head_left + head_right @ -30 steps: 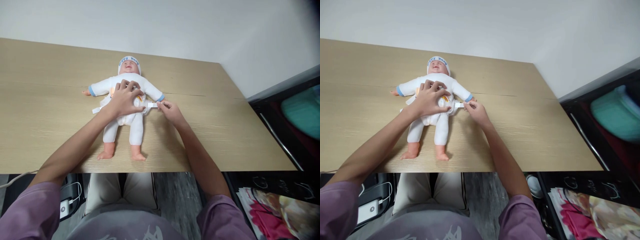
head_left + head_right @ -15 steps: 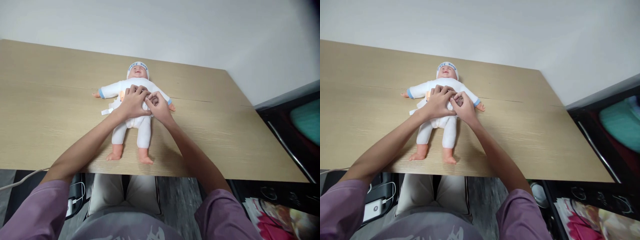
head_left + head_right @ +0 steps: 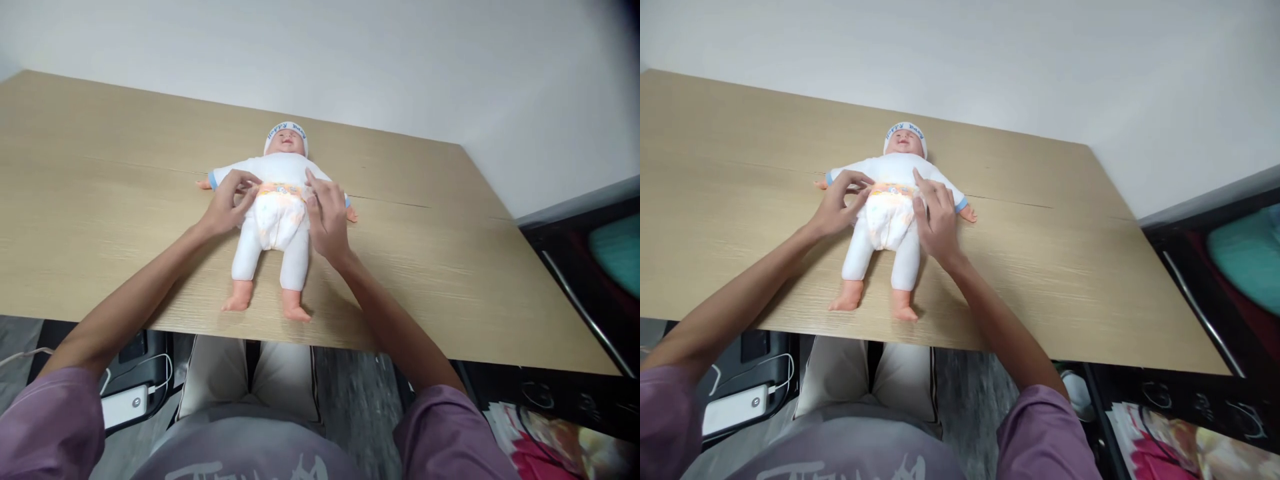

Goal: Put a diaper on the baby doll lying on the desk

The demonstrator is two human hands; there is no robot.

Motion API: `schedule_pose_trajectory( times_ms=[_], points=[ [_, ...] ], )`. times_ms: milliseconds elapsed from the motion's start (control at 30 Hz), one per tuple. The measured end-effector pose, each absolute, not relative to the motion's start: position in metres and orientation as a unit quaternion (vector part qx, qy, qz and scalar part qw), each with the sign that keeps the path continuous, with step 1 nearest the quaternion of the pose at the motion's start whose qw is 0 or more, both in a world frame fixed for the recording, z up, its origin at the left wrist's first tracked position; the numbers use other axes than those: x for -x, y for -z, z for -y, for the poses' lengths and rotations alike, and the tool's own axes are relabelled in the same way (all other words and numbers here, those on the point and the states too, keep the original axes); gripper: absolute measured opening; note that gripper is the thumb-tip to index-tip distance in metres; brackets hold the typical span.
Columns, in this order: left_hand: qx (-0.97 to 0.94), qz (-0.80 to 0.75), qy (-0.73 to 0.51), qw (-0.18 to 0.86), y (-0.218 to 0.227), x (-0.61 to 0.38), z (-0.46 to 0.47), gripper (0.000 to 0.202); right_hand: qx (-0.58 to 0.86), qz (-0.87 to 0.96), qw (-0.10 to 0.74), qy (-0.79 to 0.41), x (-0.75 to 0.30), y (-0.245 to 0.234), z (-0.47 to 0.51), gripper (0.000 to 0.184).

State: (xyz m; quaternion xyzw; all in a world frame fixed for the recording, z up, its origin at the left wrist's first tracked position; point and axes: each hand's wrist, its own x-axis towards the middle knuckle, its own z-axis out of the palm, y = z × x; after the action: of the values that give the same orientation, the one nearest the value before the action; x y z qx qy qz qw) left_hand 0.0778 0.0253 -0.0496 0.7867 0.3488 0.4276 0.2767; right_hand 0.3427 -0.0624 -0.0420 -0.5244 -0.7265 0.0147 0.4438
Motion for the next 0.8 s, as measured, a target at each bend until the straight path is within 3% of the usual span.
schedule_pose_trajectory(
  times_ms=[267,433,600,733,800],
  points=[
    [-0.675,-0.39,-0.428,0.458,0.087,-0.071,-0.046,0.064,0.504,0.772,0.383,-0.051,-0.301,0.009,0.015,0.033],
    [-0.647,-0.382,-0.434,0.497,0.088,-0.067,-0.055,0.055,0.511,0.792,0.328,-0.061,-0.285,0.018,-0.001,0.034],
    [-0.728,-0.419,-0.42,0.343,0.086,-0.052,-0.055,0.036,0.51,0.8,0.313,-0.043,-0.286,0.031,-0.008,0.036],
    [-0.783,-0.494,-0.357,0.125,0.089,-0.039,-0.042,0.037,0.511,0.803,0.303,-0.039,-0.288,0.031,-0.008,0.038],
    [-0.785,-0.531,-0.309,0.079,0.09,-0.033,-0.035,0.04,0.515,0.804,0.296,-0.04,-0.287,0.031,-0.008,0.039]
  ],
)
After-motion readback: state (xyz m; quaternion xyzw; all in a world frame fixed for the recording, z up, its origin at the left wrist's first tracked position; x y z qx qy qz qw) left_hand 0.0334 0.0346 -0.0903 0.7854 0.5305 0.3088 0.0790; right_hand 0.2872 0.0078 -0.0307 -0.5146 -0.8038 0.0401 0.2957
